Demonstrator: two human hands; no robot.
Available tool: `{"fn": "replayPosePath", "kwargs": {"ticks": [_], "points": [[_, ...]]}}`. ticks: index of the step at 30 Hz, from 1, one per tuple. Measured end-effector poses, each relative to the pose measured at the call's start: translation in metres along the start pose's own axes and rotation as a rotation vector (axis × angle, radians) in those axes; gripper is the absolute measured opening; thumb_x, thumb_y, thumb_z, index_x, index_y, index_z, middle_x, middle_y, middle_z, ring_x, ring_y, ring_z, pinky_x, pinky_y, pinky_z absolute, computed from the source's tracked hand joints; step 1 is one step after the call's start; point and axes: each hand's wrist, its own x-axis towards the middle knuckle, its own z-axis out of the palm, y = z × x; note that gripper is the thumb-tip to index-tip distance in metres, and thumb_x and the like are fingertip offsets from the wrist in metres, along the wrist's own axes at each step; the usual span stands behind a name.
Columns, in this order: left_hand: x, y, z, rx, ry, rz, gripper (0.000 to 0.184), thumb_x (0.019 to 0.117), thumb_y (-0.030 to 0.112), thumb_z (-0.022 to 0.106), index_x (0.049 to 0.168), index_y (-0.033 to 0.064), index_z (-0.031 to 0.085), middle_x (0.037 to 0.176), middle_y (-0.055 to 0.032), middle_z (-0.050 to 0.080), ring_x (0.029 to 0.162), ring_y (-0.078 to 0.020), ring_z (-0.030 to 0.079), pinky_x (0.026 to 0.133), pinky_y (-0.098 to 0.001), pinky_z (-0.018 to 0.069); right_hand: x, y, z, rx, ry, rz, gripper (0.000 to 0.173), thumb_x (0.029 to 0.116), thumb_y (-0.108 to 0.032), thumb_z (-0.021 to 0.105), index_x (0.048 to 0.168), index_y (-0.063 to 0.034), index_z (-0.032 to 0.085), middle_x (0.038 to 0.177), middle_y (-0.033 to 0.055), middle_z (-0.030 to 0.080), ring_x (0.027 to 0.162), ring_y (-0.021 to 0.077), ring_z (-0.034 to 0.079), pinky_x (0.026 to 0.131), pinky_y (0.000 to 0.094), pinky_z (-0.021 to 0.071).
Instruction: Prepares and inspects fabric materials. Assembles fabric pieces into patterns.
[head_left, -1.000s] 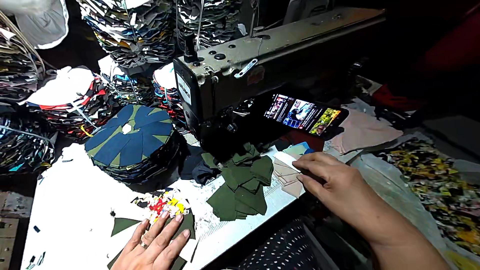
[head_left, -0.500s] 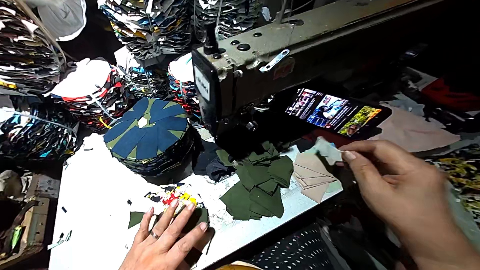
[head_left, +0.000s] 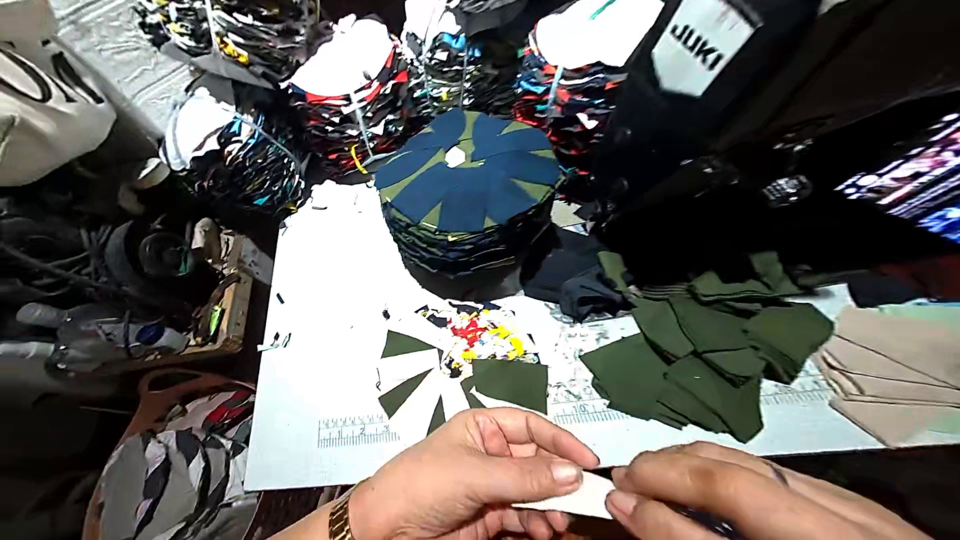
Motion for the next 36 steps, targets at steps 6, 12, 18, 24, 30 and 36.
{"fn": "replayPosePath", "kwargs": {"ticks": [6,12,18,24,30,36], "points": [[-0.01,-0.005,-0.001,0.345,0.061,0.282,0.035,0.0951,-0.004,0.064,0.129,0.0003,0.059,0.105,-0.0023,0.07,0.089,-0.0072,0.068,0.079,-0.0243,0.0577,-0.004,0.025,0.006,0.436,-0.026,0.112,0.024,0.1019,-0.023,0.065,0.114,-0.0031,0.07,0.118,0.0171,0.067,0.108,0.0166,0.066,0.09,0.0296,0.0567],[-0.008,0.001,0.01,0.648,0.133,0.493,0.04,0.0938,-0.004,0.067,0.132,-0.0022,0.056,0.103,-0.0049,0.07,0.09,-0.0064,0.068,0.081,-0.0223,0.0584,-0.001,0.028,0.034,0.783,0.088,0.372,0.023,0.097,-0.018,0.071,0.119,-0.0094,0.069,0.102,-0.0025,0.073,0.085,0.0039,0.07,0.074,0.0202,0.0609],[-0.001,-0.001,0.005,0.821,0.264,0.574,0.039,0.0939,0.003,0.071,0.132,0.0008,0.059,0.095,-0.0031,0.071,0.077,-0.0059,0.066,0.071,-0.0206,0.0569,-0.004,0.031,0.033,0.738,0.268,0.381,0.007,0.0975,-0.02,0.07,0.102,-0.0164,0.073,0.096,-0.0038,0.071,0.077,0.0048,0.068,0.067,0.0193,0.0603],[0.007,-0.002,0.008,0.812,0.326,0.626,0.032,0.0931,0.001,0.072,0.124,0.0013,0.063,0.086,-0.003,0.07,0.072,-0.006,0.065,0.067,-0.0194,0.0558,-0.002,0.035,0.038,0.707,0.359,0.325,0.012,0.0937,-0.019,0.074,0.105,-0.0158,0.073,0.098,-0.0026,0.07,0.08,0.0061,0.068,0.07,0.0189,0.0605],[0.01,-0.002,0.011,0.932,0.3,0.735,0.02,0.0955,0.002,0.069,0.114,-0.0011,0.062,0.086,-0.0045,0.068,0.074,-0.0066,0.065,0.068,-0.0208,0.0571,-0.005,0.032,0.041,0.572,0.423,0.364,0.021,0.094,-0.018,0.073,0.115,-0.0179,0.072,0.093,-0.0043,0.073,0.074,0.0058,0.069,0.067,0.0189,0.0607],[0.012,-0.002,0.012,1.073,0.277,0.826,0.015,0.0983,0.001,0.064,0.112,-0.0035,0.062,0.088,-0.0049,0.066,0.077,-0.007,0.065,0.071,-0.0222,0.0584,-0.004,0.028,0.049,0.614,0.427,0.35,0.012,0.0997,-0.017,0.067,0.109,-0.0119,0.073,0.089,-0.0001,0.074,0.073,0.0108,0.073,0.066,0.023,0.0645]]}}
